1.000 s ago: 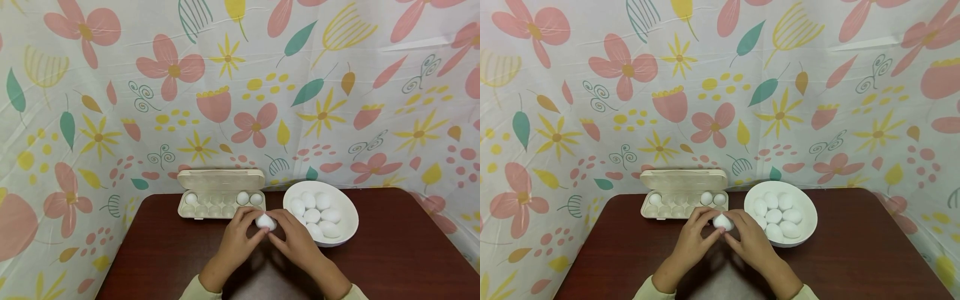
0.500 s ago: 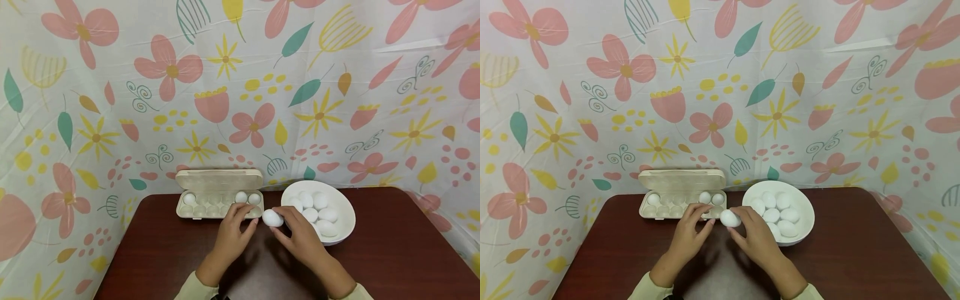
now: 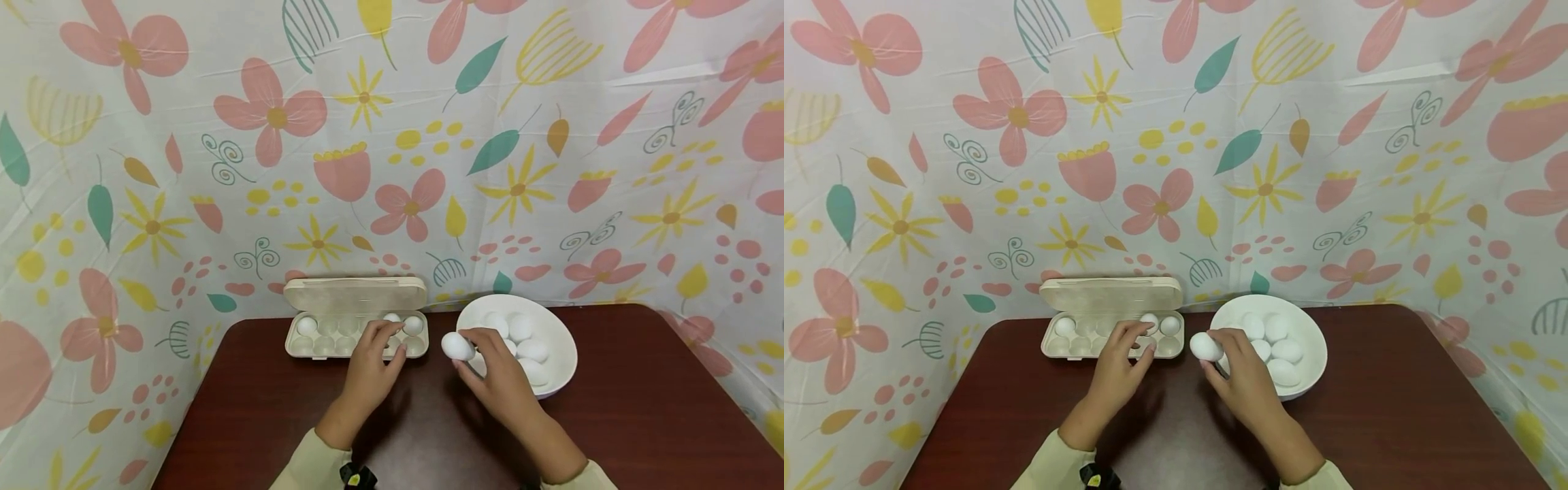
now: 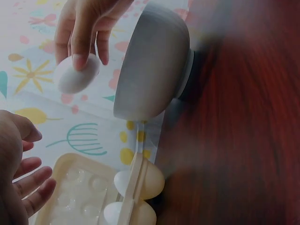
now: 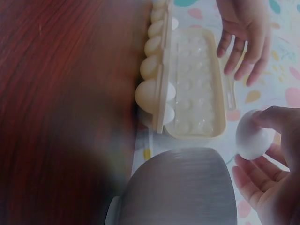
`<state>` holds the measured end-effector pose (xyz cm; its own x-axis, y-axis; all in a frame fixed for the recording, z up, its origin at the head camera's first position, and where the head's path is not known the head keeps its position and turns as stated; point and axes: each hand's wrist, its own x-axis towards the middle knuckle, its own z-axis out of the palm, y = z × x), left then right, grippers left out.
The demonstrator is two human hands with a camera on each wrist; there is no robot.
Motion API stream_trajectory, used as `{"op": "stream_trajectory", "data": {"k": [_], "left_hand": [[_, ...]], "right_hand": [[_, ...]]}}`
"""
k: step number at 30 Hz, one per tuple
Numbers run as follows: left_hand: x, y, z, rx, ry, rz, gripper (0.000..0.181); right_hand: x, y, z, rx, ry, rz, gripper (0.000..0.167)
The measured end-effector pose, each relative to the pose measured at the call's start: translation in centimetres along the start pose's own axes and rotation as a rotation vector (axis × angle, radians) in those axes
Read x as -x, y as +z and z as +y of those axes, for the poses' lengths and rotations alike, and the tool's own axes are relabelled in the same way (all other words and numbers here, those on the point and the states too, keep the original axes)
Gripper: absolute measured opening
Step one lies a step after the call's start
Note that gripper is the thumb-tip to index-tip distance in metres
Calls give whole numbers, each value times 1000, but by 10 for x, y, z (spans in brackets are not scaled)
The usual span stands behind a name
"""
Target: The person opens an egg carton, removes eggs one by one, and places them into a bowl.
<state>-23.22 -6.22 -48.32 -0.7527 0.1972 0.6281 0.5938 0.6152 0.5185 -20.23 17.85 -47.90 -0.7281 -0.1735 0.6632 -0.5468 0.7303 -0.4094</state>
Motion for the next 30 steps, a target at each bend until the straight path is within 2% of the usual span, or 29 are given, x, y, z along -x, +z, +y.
{"op": "stream_trajectory", "data": {"k": [8,16,24,30], "left_hand": [[-11,6,-13,-23,-14,27,37],[-16,12,-21,8,-93,1,36],[-19,22,-31,-42,-121,1,37],[-21,28,-39,-67,-160,-20,37]], "right_hand": [[-2,-2,4,23,43,7,52],[-1,-2,10,39,96,9,50],[-4,-2,13,59,183,-24,51],[-5,-1,16,73,190,-2,49]]}}
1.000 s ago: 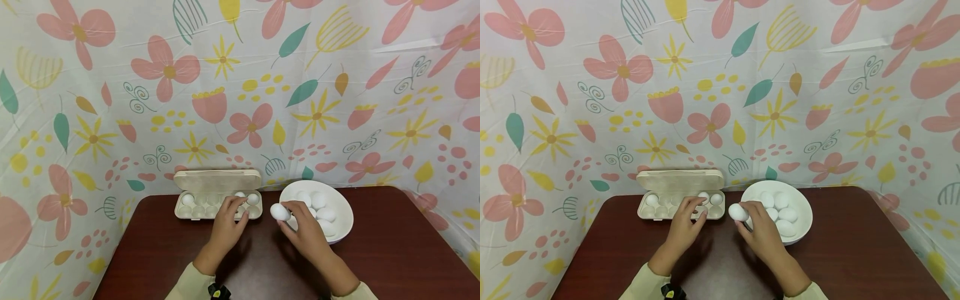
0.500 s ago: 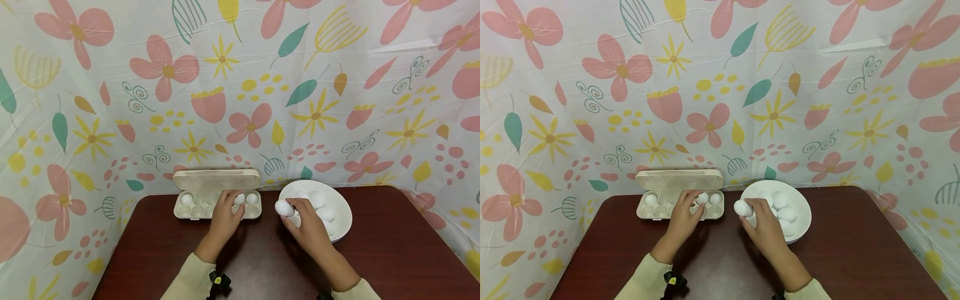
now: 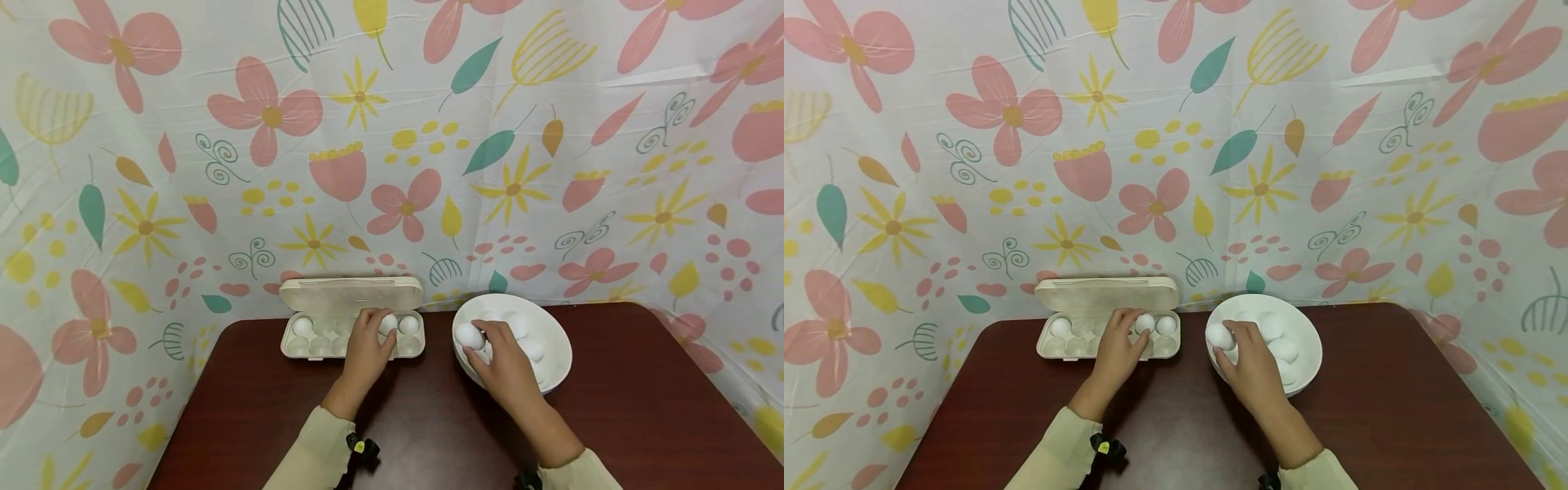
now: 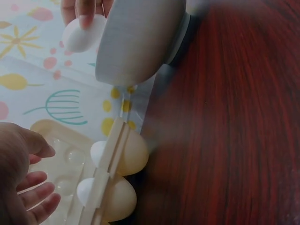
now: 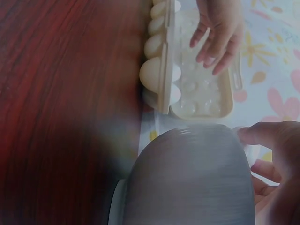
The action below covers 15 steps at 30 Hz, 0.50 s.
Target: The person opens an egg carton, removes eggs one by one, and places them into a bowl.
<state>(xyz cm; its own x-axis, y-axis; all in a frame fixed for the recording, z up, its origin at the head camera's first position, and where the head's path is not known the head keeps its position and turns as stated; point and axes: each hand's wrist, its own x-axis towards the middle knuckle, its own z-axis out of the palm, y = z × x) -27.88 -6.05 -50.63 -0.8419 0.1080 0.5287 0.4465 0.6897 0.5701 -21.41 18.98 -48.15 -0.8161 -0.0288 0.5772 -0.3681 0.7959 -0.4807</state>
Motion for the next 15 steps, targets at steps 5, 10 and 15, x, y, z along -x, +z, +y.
{"op": "stream_trajectory", "data": {"k": [5,10,15], "left_hand": [[-2,5,-5,7,-40,-22,39],[-5,8,-7,-7,-59,-21,38],[-7,11,-11,-20,-71,-11,38]], "right_hand": [[-1,2,3,7,11,4,48],[-3,2,6,18,38,-31,48],[-4,3,8,36,69,-88,47]]}}
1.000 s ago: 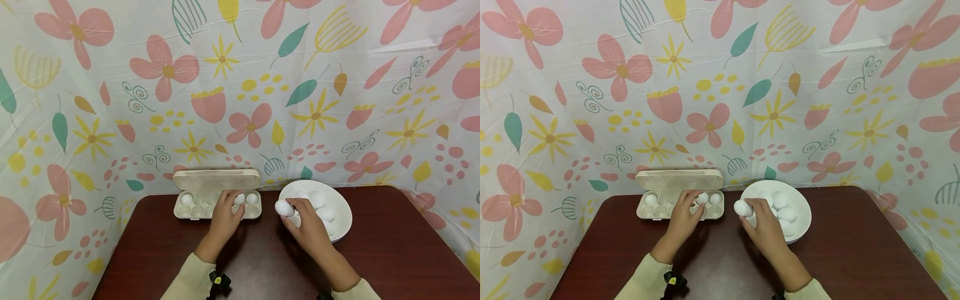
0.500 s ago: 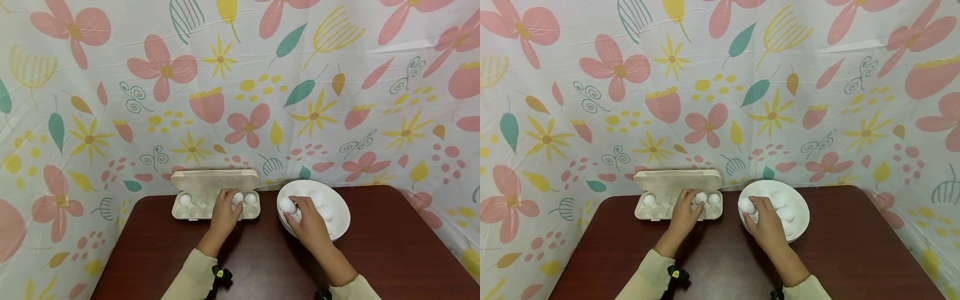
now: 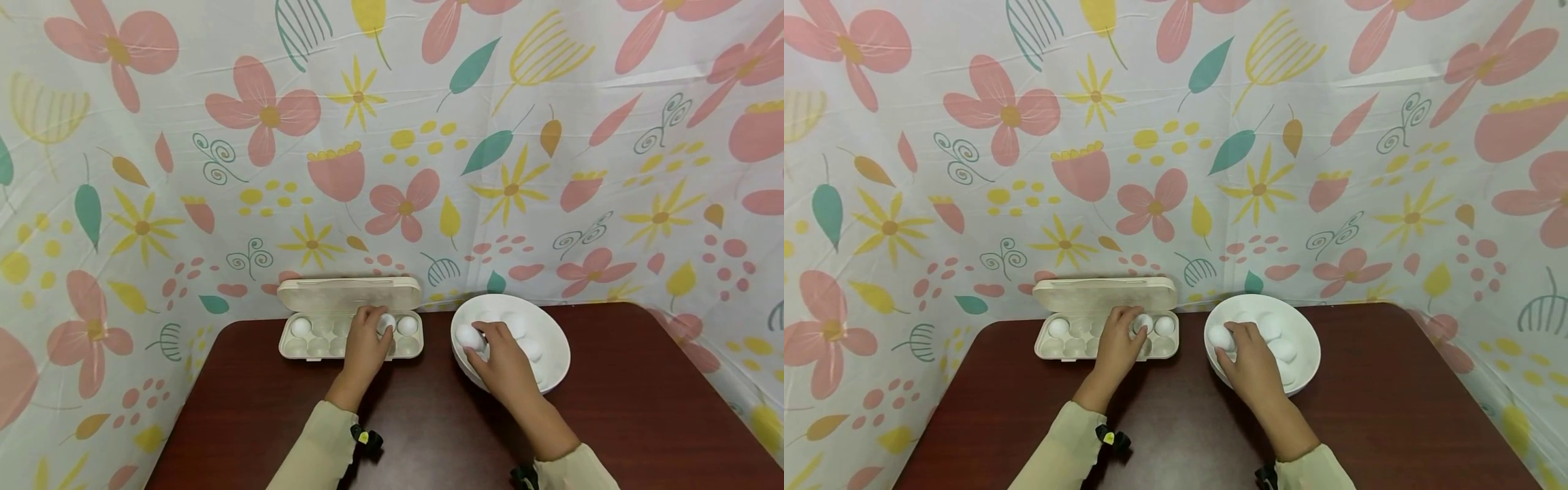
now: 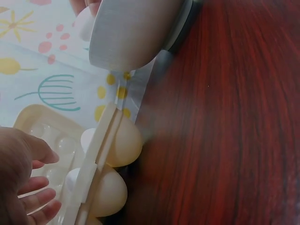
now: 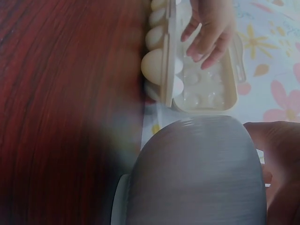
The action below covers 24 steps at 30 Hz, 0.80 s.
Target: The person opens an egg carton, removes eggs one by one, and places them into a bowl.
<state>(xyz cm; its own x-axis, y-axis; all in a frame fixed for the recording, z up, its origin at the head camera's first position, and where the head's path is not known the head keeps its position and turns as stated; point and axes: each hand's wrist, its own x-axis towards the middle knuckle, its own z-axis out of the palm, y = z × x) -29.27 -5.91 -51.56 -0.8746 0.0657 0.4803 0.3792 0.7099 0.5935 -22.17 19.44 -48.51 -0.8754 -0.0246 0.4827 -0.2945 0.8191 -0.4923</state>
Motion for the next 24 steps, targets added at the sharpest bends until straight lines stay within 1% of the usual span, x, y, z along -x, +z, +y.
{"op": "stream_trajectory", "data": {"k": [4,9,16,24], "left_hand": [[0,3,-3,7,-20,-10,38],[-2,7,-4,4,-36,-25,39],[-5,13,-6,-6,-41,-12,40],[-6,18,-8,-18,-81,-4,40]], "right_hand": [[-1,0,2,17,25,-42,46],[-3,-2,3,42,45,-68,46],[-5,-3,6,77,77,-99,47],[-9,-2,8,107,67,-133,47]]}}
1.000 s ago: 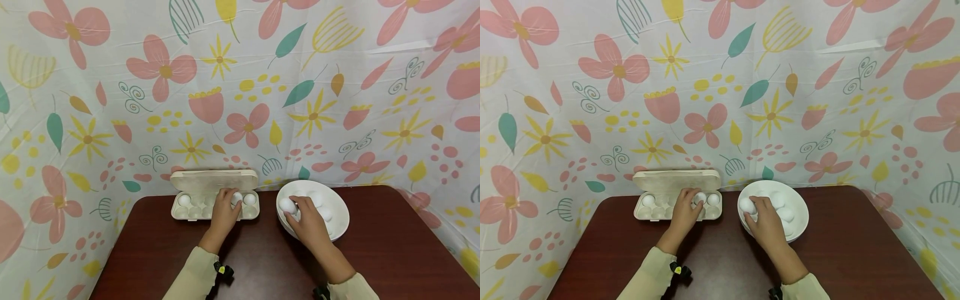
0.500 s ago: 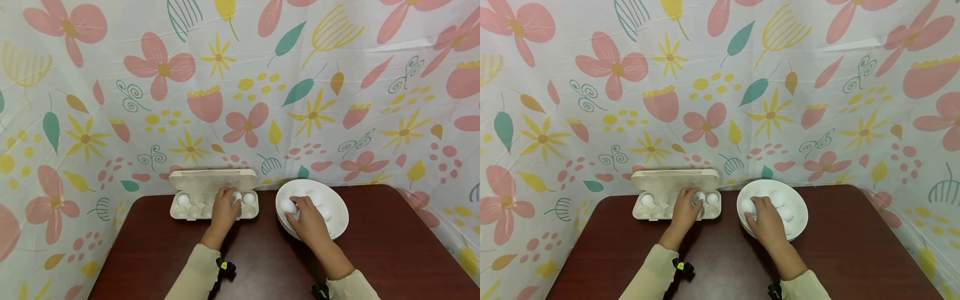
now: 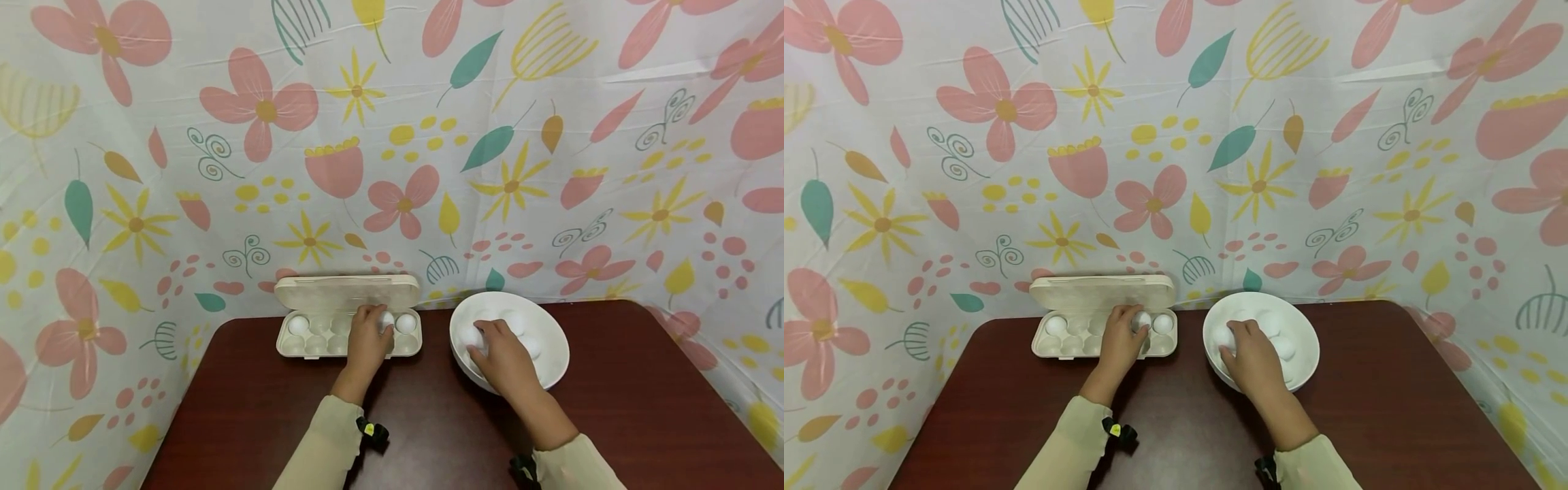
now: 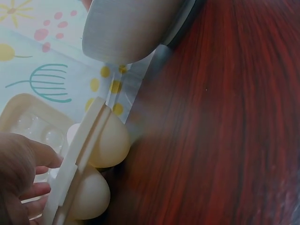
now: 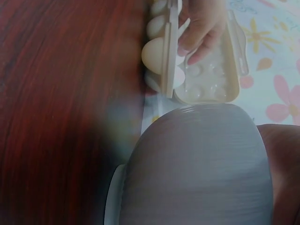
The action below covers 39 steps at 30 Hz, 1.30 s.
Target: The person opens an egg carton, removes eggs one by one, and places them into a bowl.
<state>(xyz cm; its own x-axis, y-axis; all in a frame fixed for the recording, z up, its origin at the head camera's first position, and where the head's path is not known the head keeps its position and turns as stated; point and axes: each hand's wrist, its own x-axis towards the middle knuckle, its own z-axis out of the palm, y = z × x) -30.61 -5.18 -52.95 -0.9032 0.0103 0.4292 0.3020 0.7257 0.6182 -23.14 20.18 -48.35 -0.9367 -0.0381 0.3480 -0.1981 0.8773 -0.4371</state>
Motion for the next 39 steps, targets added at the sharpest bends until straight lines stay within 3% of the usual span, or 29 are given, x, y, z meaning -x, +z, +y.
{"op": "stream_trajectory", "data": {"k": [10,19,39], "left_hand": [[1,3,2,4,-32,-1,41],[2,8,-3,-2,-2,39,40],[3,9,-3,1,-25,31,38]], "right_hand": [[-6,2,1,21,-22,-35,45],[-10,3,0,35,-52,-61,44],[-8,2,-2,96,-92,-80,44]]}}
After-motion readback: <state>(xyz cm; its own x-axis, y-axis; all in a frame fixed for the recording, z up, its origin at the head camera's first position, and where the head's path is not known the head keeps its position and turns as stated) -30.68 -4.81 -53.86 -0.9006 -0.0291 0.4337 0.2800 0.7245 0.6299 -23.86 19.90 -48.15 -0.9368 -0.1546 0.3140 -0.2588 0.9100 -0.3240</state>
